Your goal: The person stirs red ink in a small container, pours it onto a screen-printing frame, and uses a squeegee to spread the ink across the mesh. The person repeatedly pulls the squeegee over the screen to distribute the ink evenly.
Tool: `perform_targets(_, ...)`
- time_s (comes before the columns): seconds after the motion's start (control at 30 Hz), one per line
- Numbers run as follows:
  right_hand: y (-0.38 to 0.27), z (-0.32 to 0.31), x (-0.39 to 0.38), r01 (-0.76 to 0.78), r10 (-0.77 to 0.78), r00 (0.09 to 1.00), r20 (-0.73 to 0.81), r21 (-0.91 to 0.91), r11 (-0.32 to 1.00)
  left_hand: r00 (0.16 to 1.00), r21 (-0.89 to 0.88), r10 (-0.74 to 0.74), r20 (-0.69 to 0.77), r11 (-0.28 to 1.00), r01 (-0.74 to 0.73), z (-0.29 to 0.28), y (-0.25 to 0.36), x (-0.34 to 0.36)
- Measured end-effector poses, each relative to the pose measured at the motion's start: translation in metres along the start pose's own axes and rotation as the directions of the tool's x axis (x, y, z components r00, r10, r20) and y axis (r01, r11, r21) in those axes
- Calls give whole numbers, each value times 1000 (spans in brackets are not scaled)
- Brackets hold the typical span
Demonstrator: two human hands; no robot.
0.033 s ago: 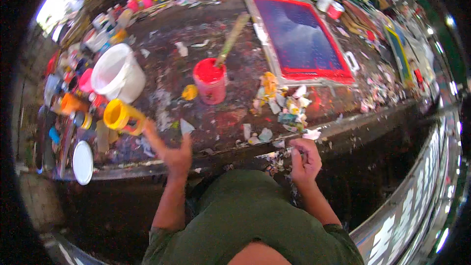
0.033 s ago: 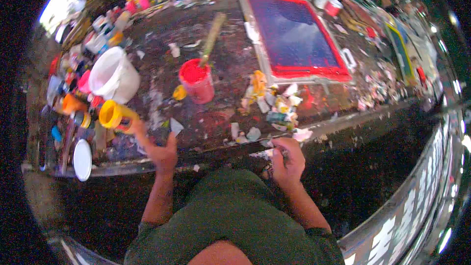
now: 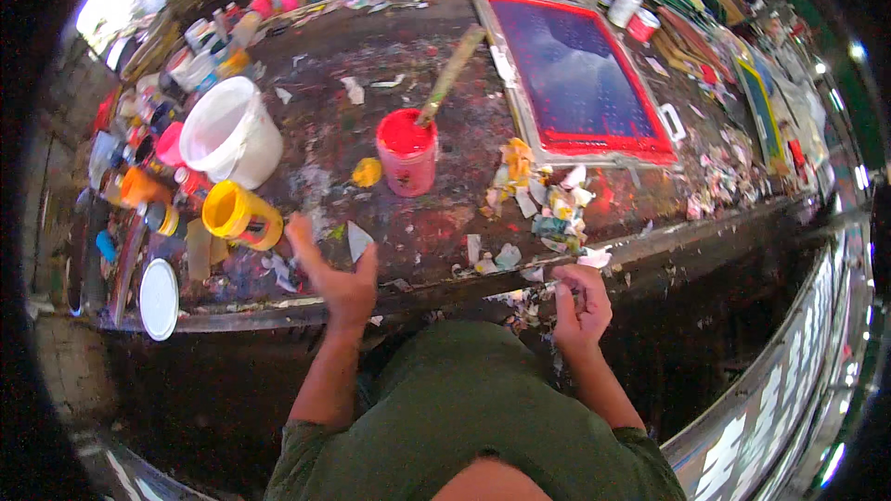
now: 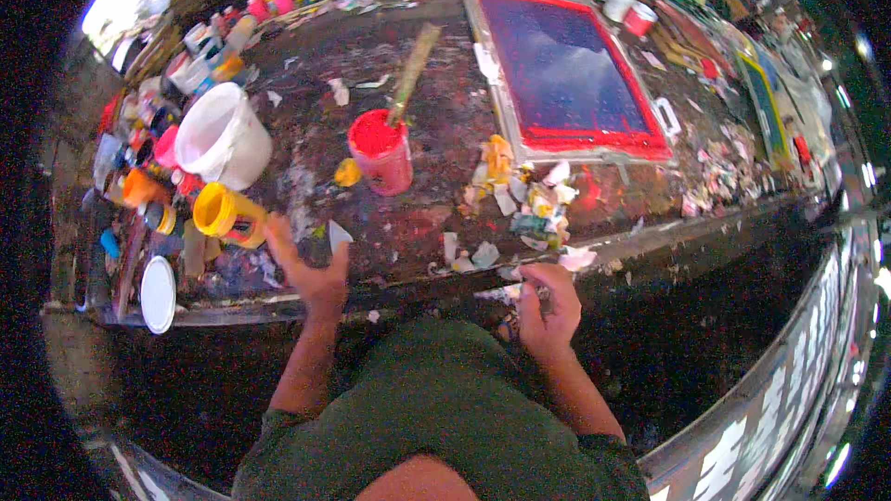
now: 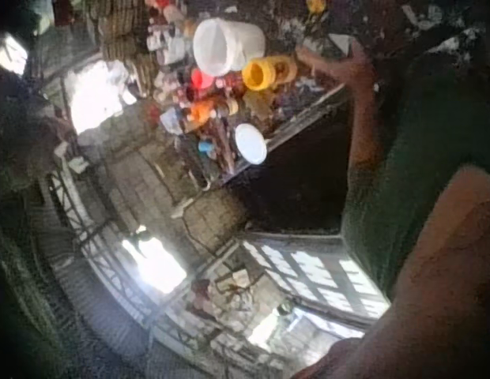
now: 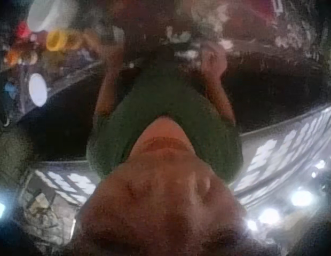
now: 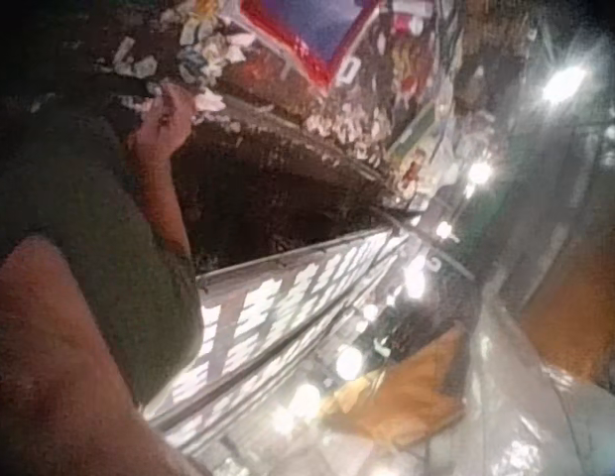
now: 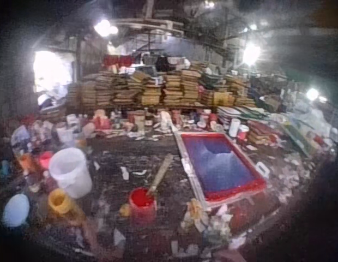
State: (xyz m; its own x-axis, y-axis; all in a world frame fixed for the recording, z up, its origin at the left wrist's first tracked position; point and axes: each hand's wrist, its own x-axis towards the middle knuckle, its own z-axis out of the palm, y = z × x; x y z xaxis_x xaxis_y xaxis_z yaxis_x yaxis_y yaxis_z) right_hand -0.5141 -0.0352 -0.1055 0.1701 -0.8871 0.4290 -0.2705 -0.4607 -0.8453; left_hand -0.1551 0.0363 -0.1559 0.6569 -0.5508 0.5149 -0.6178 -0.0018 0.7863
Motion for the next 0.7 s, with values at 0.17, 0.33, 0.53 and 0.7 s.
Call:
perform_targets(0.17,2,1,3,123,-124,992,-24,-23,992,977,-127,166,137,981,-149,41,38,-1)
perform_targets(0.33,1,-17,-5,87,-87,996,-30,-19,996,788,-712,148,598,550,437,69,72,0)
perform_targets(0.53,-3,-39,-11,21,-29,996,-85,-103,995,488,-315,291,823,-481,818,122,122,10)
perform_targets(0.7,9,-77,-13,73,-93,991,-101,-185,980,481,-342,334,810,-396,852,160,157,3)
